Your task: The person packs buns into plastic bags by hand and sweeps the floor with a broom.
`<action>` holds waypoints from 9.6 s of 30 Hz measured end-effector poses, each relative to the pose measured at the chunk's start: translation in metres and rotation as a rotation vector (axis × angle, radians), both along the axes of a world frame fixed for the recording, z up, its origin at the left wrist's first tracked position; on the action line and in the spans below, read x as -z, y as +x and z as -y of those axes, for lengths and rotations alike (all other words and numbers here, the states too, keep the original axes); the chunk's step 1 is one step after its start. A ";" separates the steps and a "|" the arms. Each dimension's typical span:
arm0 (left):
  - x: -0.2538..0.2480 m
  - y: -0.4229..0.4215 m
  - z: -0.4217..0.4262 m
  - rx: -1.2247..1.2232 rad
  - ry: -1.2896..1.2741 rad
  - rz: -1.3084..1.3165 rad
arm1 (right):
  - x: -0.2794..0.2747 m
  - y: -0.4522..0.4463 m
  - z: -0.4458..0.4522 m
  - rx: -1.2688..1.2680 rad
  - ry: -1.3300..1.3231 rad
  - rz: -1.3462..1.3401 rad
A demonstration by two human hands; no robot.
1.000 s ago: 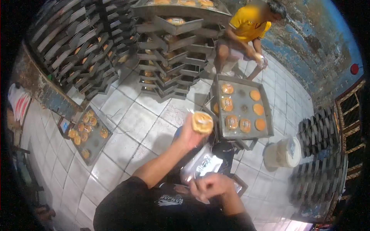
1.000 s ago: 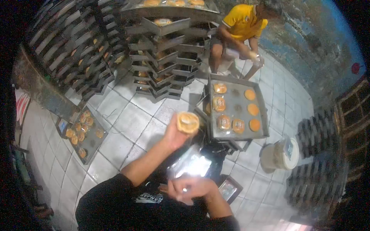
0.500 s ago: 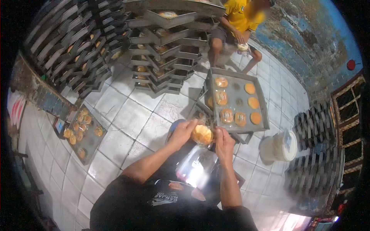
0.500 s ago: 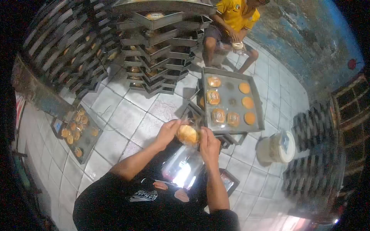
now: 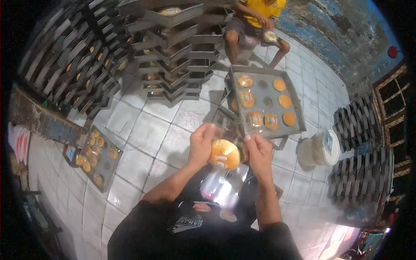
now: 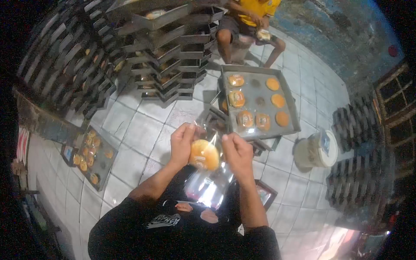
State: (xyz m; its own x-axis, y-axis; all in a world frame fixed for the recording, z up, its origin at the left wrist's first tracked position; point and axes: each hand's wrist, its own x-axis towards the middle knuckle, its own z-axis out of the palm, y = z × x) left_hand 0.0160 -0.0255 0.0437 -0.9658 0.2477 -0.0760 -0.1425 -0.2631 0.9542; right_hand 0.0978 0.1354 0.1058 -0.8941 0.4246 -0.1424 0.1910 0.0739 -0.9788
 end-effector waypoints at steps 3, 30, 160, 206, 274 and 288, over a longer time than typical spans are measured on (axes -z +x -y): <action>0.003 -0.003 -0.003 -0.027 -0.038 -0.014 | 0.001 -0.006 0.000 -0.005 0.431 -0.229; 0.037 0.050 0.015 0.490 -0.835 -1.014 | 0.065 -0.011 -0.110 0.084 0.917 -0.083; 0.036 0.026 -0.012 0.451 -0.489 -0.589 | 0.082 0.019 -0.136 0.337 1.128 -0.248; 0.059 -0.023 -0.030 0.229 0.223 0.322 | 0.126 -0.126 -0.303 0.303 -0.213 -0.222; 0.053 -0.003 -0.013 0.059 0.070 -0.003 | 0.054 -0.009 0.005 -0.067 0.613 -0.132; 0.002 -0.017 -0.003 -0.012 0.042 -0.115 | 0.013 -0.018 0.001 0.090 0.745 -0.440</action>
State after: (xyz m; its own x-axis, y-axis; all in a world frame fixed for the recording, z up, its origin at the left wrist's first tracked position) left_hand -0.0006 -0.0223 0.0416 -0.9705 0.2368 0.0457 -0.0293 -0.3042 0.9522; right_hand 0.0800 0.1340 0.0927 -0.7611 0.3415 0.5514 -0.1571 0.7278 -0.6676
